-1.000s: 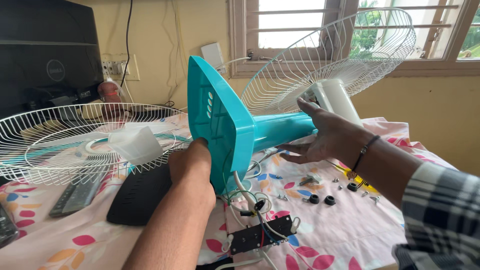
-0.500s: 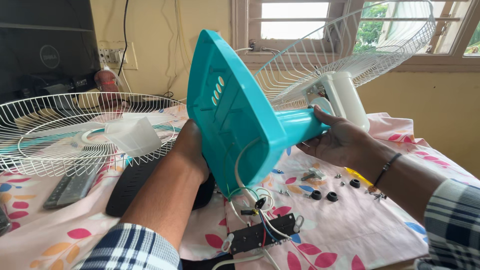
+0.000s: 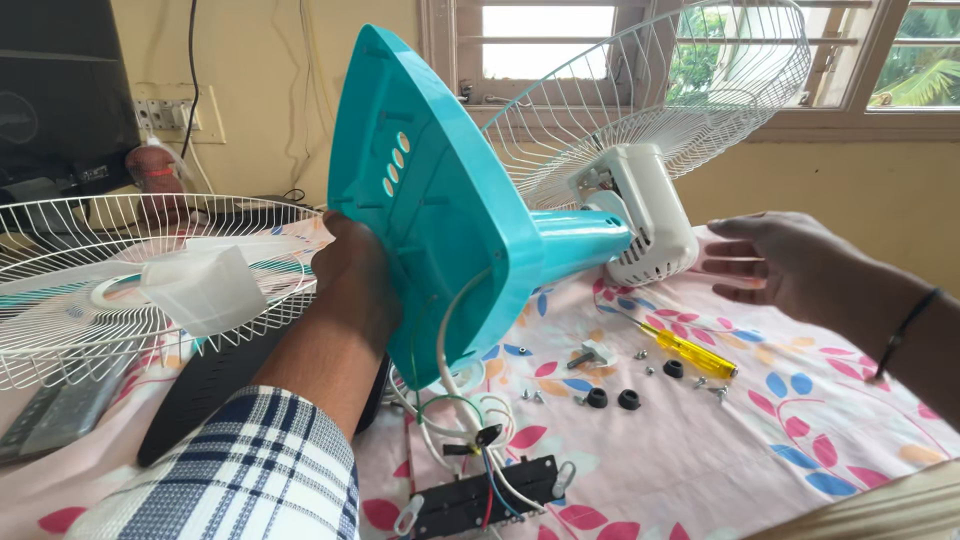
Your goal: The person uses a screwdriver to remove screws from the back panel of a teal fan housing, detaches the control module, and then reattaches the fan head to the housing. The person then reinstalls the control module and secures it with screws.
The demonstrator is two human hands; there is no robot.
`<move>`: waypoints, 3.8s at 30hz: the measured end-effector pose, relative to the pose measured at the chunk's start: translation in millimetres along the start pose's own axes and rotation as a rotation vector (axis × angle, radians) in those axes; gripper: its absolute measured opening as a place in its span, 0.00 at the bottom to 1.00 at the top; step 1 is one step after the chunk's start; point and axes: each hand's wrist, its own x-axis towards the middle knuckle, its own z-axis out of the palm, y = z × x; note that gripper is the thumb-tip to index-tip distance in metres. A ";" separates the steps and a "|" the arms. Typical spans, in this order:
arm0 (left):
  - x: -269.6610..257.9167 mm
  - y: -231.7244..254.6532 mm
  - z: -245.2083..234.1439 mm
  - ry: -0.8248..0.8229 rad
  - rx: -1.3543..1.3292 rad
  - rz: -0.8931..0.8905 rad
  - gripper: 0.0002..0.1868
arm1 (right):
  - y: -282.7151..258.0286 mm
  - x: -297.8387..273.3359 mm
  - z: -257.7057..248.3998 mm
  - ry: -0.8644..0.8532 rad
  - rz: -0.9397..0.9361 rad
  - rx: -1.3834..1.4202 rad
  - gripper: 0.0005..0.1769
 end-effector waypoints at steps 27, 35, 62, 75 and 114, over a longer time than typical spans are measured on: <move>33.2 -12.0 6.2 0.113 0.258 0.164 0.38 | 27.3 45.0 30.9 -0.300 -0.426 -0.320 0.68; 69.2 9.2 8.0 0.074 0.369 0.432 0.39 | 43.6 28.3 33.9 -0.083 -0.602 -0.364 0.71; 30.6 6.1 -11.2 0.145 0.260 0.553 0.41 | 39.2 61.5 79.5 -0.147 -0.472 -0.635 0.68; 23.8 3.6 0.5 0.169 0.278 0.535 0.39 | 15.3 30.4 18.1 -0.304 -0.373 -0.698 0.54; 27.3 -25.4 -33.8 -0.439 -0.174 0.630 0.23 | -71.7 -146.4 54.4 -0.250 -0.017 0.916 0.52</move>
